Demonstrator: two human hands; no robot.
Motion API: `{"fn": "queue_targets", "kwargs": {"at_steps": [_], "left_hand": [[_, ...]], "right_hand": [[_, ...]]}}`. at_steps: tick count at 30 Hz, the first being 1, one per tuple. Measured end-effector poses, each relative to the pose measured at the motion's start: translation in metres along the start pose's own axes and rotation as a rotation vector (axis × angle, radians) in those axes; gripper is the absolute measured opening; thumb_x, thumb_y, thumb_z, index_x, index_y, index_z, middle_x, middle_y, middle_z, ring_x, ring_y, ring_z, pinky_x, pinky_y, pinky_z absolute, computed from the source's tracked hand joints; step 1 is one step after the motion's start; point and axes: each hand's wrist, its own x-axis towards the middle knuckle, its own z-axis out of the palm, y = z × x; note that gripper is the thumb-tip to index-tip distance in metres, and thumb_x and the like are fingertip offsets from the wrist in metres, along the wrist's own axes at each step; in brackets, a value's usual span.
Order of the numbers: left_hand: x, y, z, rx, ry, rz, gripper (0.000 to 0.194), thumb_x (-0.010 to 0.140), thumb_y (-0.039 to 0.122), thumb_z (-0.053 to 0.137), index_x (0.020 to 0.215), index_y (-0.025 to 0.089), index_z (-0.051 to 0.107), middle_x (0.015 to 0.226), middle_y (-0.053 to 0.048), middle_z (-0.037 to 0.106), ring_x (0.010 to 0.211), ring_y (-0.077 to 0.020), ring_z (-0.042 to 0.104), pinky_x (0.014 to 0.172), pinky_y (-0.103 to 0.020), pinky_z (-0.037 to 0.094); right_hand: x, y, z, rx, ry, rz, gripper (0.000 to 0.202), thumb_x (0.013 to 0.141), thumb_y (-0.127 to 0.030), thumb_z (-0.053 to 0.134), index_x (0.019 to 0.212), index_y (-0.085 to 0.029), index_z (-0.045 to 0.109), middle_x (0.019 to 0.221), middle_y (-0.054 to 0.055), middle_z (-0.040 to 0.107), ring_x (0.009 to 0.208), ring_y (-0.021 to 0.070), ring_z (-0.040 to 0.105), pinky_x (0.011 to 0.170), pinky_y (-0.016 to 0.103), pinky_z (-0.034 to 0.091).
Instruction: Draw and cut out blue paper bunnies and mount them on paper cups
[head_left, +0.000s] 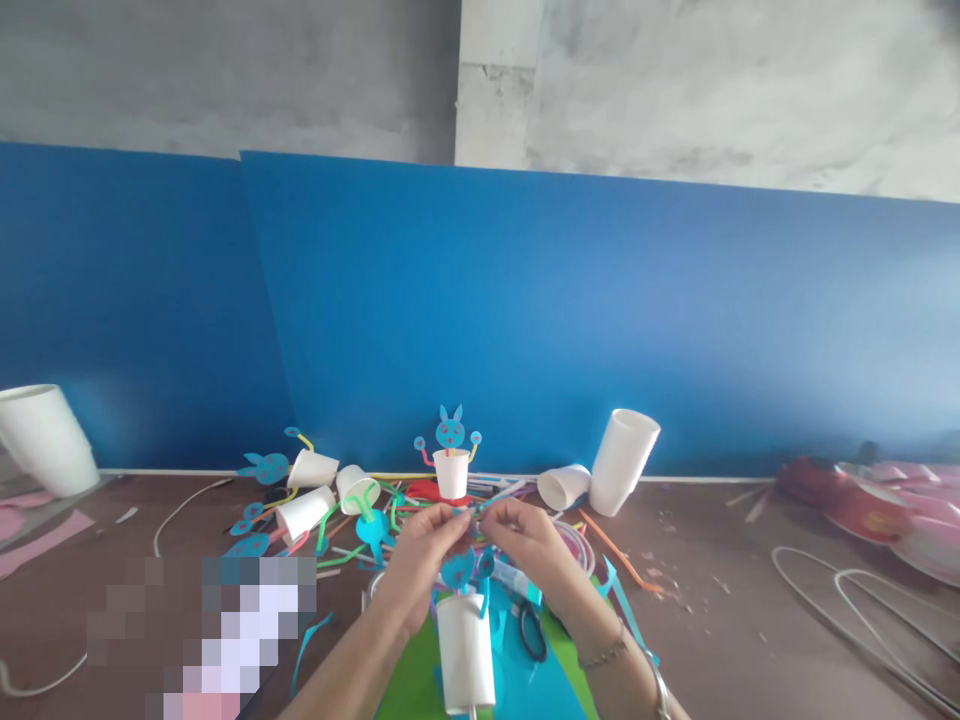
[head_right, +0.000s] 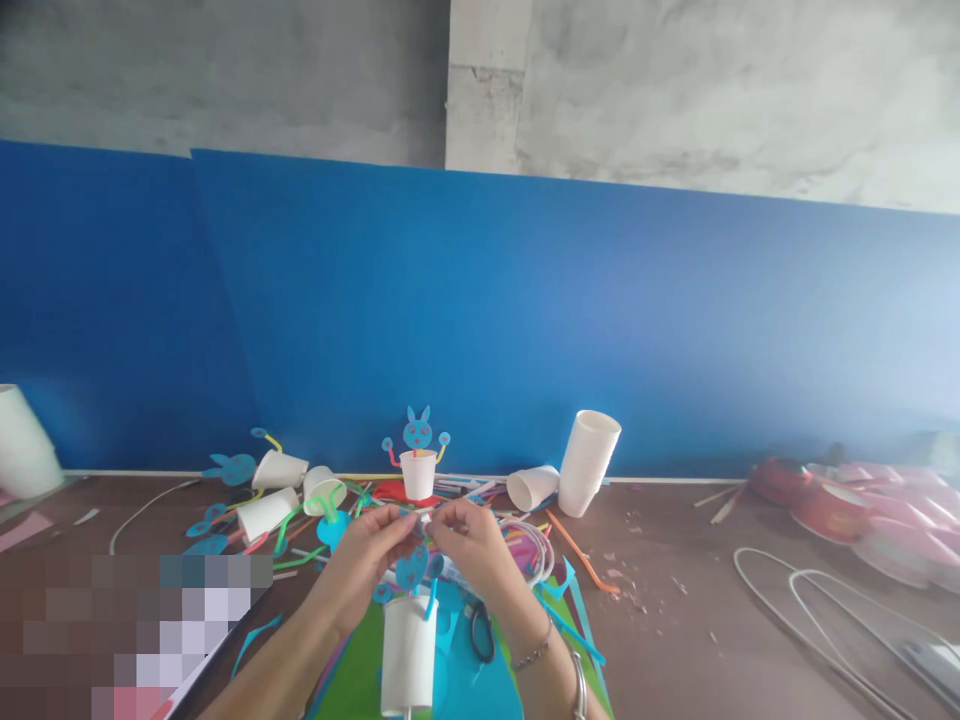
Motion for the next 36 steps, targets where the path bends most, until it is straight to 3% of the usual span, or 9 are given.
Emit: {"fn": "queue_targets", "kwargs": {"at_steps": [3, 7, 10, 16, 36], "left_hand": [[-0.001, 0.002, 0.002, -0.034, 0.031, 0.003, 0.030, 0.059, 0.040, 0.081, 0.062, 0.015, 0.065, 0.064, -0.002, 0.065, 0.064, -0.0129, 0.060, 0.065, -0.023, 0.046], [0.003, 0.002, -0.002, -0.022, 0.161, 0.064, 0.033, 0.057, 0.042, 0.080, 0.071, 0.014, 0.071, 0.070, -0.004, 0.070, 0.070, -0.0169, 0.063, 0.071, -0.026, 0.047], [0.004, 0.002, -0.004, 0.000, 0.225, 0.090, 0.032, 0.058, 0.042, 0.079, 0.072, 0.014, 0.072, 0.069, -0.004, 0.069, 0.069, -0.0173, 0.063, 0.068, -0.026, 0.047], [-0.006, 0.007, 0.006, -0.006, 0.205, 0.074, 0.029, 0.058, 0.040, 0.081, 0.068, 0.014, 0.071, 0.060, 0.000, 0.065, 0.061, -0.0141, 0.058, 0.059, -0.023, 0.045], [-0.008, 0.002, 0.011, 0.005, 0.196, 0.066, 0.031, 0.056, 0.041, 0.081, 0.069, 0.013, 0.072, 0.070, -0.005, 0.070, 0.062, -0.0152, 0.061, 0.056, -0.022, 0.045]], "right_hand": [[-0.003, -0.003, 0.000, -0.083, 0.100, -0.165, 0.015, 0.076, -0.025, 0.058, 0.063, -0.018, 0.059, 0.074, 0.004, 0.064, 0.072, 0.0182, 0.059, 0.067, 0.029, 0.045], [-0.006, -0.007, 0.003, -0.204, 0.284, -0.332, 0.013, 0.078, -0.020, 0.054, 0.065, -0.019, 0.058, 0.084, 0.006, 0.063, 0.083, 0.0206, 0.059, 0.077, 0.032, 0.045], [-0.007, -0.006, 0.005, -0.153, 0.232, -0.292, 0.013, 0.079, -0.022, 0.053, 0.067, -0.019, 0.058, 0.083, 0.005, 0.062, 0.081, 0.0199, 0.059, 0.073, 0.029, 0.046], [-0.006, 0.000, 0.011, -0.052, 0.161, -0.135, 0.016, 0.079, -0.027, 0.055, 0.066, -0.018, 0.057, 0.065, 0.000, 0.059, 0.062, 0.0159, 0.055, 0.061, 0.027, 0.042], [-0.010, -0.004, 0.019, -0.089, 0.232, -0.114, 0.016, 0.080, -0.030, 0.055, 0.070, -0.018, 0.059, 0.070, 0.004, 0.064, 0.069, 0.0198, 0.059, 0.066, 0.030, 0.044]]}}
